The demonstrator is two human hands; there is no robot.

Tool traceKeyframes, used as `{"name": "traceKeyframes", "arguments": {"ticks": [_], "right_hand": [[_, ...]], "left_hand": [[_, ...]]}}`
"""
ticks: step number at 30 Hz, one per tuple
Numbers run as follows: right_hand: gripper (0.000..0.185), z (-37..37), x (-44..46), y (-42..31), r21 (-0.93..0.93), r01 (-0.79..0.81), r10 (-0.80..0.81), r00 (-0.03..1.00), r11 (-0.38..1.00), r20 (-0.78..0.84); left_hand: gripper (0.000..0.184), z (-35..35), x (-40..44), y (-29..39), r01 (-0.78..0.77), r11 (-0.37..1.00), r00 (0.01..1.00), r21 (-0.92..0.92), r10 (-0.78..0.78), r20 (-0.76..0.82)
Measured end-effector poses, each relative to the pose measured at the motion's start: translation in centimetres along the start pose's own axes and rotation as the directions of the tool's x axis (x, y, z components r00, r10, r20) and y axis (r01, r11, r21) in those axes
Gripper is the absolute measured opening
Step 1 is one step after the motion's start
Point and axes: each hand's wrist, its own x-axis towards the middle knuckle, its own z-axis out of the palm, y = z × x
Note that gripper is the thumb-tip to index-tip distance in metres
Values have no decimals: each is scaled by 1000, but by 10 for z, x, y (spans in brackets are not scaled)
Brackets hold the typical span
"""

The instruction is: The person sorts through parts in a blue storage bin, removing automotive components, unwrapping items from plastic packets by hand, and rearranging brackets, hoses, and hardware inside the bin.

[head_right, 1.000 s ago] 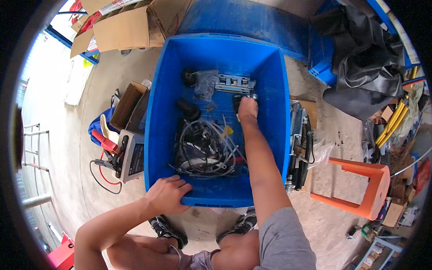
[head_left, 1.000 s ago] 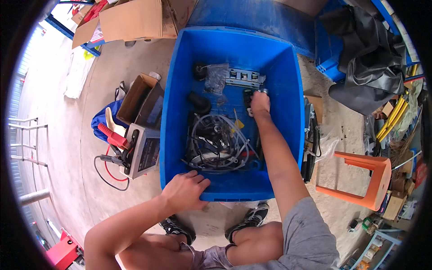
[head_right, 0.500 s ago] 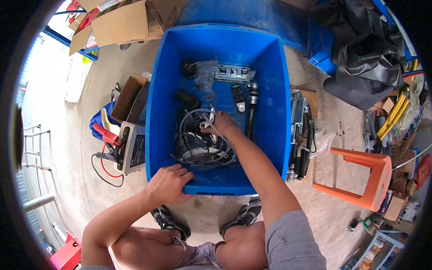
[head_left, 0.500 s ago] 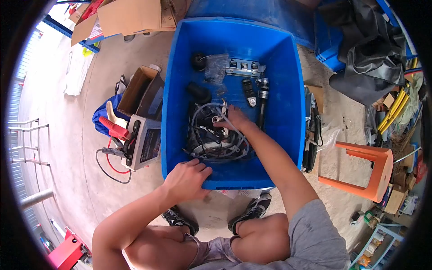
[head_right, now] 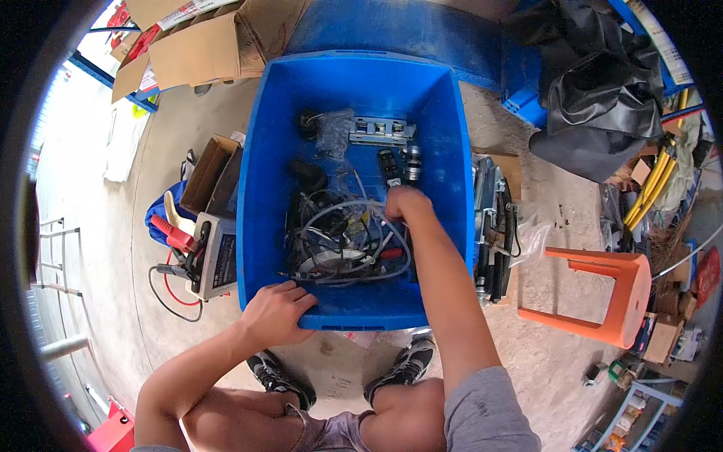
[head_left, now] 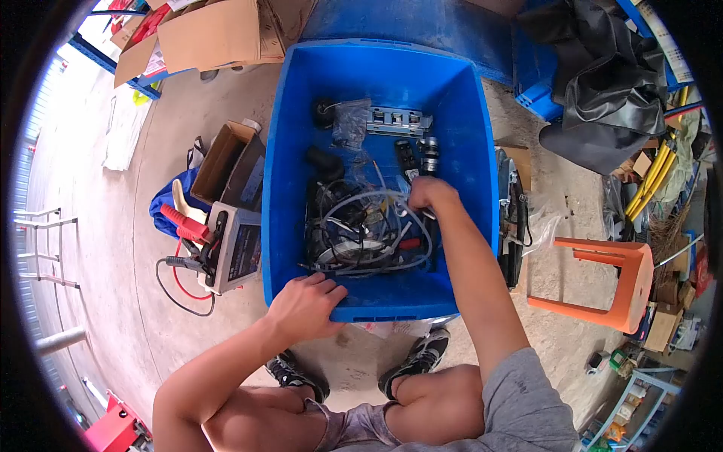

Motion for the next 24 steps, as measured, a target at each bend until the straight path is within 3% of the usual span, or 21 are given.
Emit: {"name": "traceKeyframes", "arguments": {"ticks": [1,3,5,6,8,9,11,13,17,19,21,24], "right_hand": [[37,-16,-18,-4,-69,-2,19,972,998,236],[37,-27,-14,3,262,-42,-32,962,964,272],[40,-11,30,8,417,8,-37,998,909,60],[40,1,45,7,418,8,-36,998,908,60],[40,22,72,-1,280,179,-82,942,943,-325],[40,32,84,-4,284,179,-83,944,942,-319],[44,42,101,-10,477,155,88,890,865,-448],[46,49,109,-13,513,185,78,890,838,-449],[53,53,113,-23,493,135,116,888,860,-446],[41,28,80,-29,281,41,57,942,959,-331],[25,10,64,-25,52,53,-35,953,997,-301],[22,-19,19,-32,-9,3,-6,939,1000,-345]], "left_hand": [[42,0,0,0,3,1000,1000,-8,-3,13],[42,0,0,0,8,1000,1000,-18,-7,28],[42,-1,1,0,-16,1000,1000,-3,16,3],[42,-1,1,0,-17,1000,1000,-2,17,3],[42,0,1,0,-4,1000,1000,1,4,18],[42,0,1,-1,-1,1000,1000,-1,1,26],[41,2,1,-2,12,1000,999,-15,-12,33],[40,1,1,-1,12,1000,999,-20,-11,31],[40,1,2,-3,5,999,1000,-36,-5,-3],[41,1,1,-3,10,999,1000,-38,-10,1],[42,0,0,-3,11,999,1000,-50,-10,10],[44,-3,1,-4,6,998,1000,-65,-4,31]]}}
